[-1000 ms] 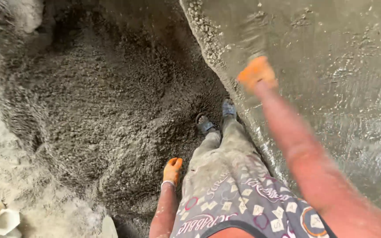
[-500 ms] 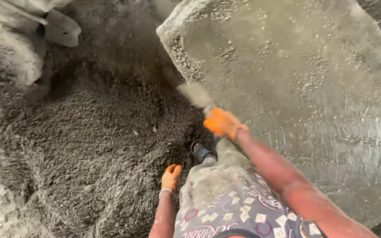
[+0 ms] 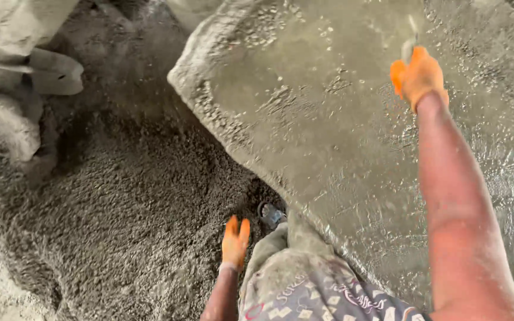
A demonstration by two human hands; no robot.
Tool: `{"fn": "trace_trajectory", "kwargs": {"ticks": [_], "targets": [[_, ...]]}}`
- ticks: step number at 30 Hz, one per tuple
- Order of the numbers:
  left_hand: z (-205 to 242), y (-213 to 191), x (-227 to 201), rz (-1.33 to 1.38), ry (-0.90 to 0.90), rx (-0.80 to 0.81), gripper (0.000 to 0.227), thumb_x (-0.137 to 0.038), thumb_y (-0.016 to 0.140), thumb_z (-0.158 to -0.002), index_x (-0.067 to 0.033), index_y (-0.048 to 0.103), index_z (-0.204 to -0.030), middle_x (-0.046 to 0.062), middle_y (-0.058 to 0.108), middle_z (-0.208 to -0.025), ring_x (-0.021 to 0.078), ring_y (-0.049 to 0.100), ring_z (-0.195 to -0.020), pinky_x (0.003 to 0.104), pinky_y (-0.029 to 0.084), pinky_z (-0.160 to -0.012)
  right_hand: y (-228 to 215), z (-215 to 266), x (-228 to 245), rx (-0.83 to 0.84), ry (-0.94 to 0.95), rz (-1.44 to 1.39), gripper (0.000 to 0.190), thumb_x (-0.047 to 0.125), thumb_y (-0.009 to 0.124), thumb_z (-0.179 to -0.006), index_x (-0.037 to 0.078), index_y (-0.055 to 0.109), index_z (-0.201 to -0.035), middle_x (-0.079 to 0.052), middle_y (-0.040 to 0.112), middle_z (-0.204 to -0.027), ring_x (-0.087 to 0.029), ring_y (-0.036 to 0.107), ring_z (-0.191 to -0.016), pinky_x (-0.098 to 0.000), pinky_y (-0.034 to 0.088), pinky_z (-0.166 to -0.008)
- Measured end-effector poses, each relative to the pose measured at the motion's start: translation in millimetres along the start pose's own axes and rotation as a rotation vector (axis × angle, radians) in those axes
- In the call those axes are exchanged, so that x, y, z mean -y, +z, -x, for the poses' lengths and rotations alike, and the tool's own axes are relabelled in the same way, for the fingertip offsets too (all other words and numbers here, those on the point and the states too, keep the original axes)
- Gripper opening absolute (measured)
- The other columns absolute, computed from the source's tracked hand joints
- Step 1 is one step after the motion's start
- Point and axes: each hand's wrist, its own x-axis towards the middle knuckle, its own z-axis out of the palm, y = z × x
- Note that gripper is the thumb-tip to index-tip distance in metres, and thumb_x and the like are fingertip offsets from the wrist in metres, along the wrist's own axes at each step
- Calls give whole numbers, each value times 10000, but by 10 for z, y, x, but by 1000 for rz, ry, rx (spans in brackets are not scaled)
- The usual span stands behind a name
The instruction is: Filling hexagonal molds with wet concrete and leveling them with a trowel.
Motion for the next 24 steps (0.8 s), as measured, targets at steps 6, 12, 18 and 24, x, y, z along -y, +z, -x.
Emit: {"fn": "trace_trajectory", "kwargs": {"ticks": [6, 12, 18, 24], "targets": [[-1210, 813, -1379, 3, 352, -170, 773, -448, 608, -985, 101, 394, -1486, 296, 442, -1538, 386, 426, -1441, 418, 347, -1174, 201, -1376, 123, -193, -227, 312, 387, 320, 606, -988, 32, 585, -1245, -273, 687, -1086, -471, 636, -985, -526, 495, -804], [-1498, 1198, -1644, 164, 92, -641, 674, -458, 605, -994, 32, 494, -1442, 260, 602, -1358, 368, 588, -1208, 435, 466, -1042, 167, -2322, 602, -196, -202, 364, 374, 335, 614, -963, 65, 602, -1222, -225, 689, -1132, -446, 634, -1038, -524, 497, -813], [-1453, 1206, -1655, 269, 202, -667, 695, -429, 611, -991, 52, 437, -1462, 214, 624, -1345, 304, 609, -1178, 374, 471, -1033, 437, -3067, 480, -73, -238, 444, 383, 291, 639, -922, 67, 573, -1226, -213, 679, -1147, -438, 623, -1069, -522, 496, -837], [-1526, 1246, -1609, 250, 159, -677, 716, -387, 646, -988, 95, 405, -1458, 248, 591, -1360, 327, 578, -1222, 383, 436, -1074, 710, -2608, 535, -34, -224, 480, 410, 248, 664, -881, 69, 544, -1230, -201, 670, -1161, -430, 613, -1101, -521, 494, -860]]}}
